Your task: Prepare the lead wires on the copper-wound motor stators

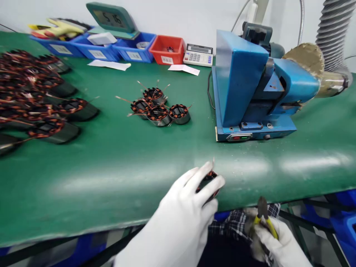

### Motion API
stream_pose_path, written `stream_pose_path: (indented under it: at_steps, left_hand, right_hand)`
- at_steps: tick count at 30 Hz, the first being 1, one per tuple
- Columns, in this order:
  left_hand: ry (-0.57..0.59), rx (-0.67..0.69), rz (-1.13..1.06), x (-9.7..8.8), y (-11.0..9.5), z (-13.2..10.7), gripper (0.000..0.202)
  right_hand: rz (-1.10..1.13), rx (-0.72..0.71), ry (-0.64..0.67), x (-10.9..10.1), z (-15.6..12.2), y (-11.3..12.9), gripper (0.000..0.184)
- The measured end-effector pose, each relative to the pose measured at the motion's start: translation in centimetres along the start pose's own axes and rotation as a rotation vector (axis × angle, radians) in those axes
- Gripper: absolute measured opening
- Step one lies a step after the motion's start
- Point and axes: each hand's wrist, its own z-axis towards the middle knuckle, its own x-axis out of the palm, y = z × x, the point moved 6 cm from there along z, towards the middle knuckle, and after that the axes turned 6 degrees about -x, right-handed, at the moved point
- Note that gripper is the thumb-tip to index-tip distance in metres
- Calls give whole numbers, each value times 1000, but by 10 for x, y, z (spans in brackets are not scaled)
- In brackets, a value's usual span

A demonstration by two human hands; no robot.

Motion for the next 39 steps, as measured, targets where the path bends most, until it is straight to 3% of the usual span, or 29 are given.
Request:
stream_pose_path:
  at_steps: [2,5,7,9,13,16,19,22,31,36,39]
  left_hand:
    - [-82,-57,-5,-11,1,-14,18]
    - [-212,-143,-109,-14,2,-15,18]
    - [-258,-303,-94,-4,7,-6,20]
    - [-223,-408,1,13,9,6,27]
    - [-76,-381,-105,40,2,17,23]
    - [16,-318,-245,45,-4,15,19]
    - [93,-279,-334,45,-6,13,20]
    - [113,-279,-360,45,-5,13,20]
    - [138,-285,-343,50,-3,16,20]
    - [121,-274,-332,48,-5,15,21]
    - [95,-272,-352,48,-5,13,22]
  right_hand:
    - [-4,-17,97,7,-5,7,48]
    - [-23,17,90,11,-8,15,55]
    - [-75,85,20,10,-8,13,58]
    - [-129,128,-32,8,-6,11,59]
    - [-176,123,-60,9,-1,13,61]
    - [-213,83,-35,12,4,23,58]
    - [-271,40,100,21,7,33,51]
    - [-329,14,137,23,8,38,46]
    - [-516,-95,14,26,3,45,44]
    - [-576,-46,-61,8,7,21,49]
    - [-531,-100,-163,-10,12,26,45]
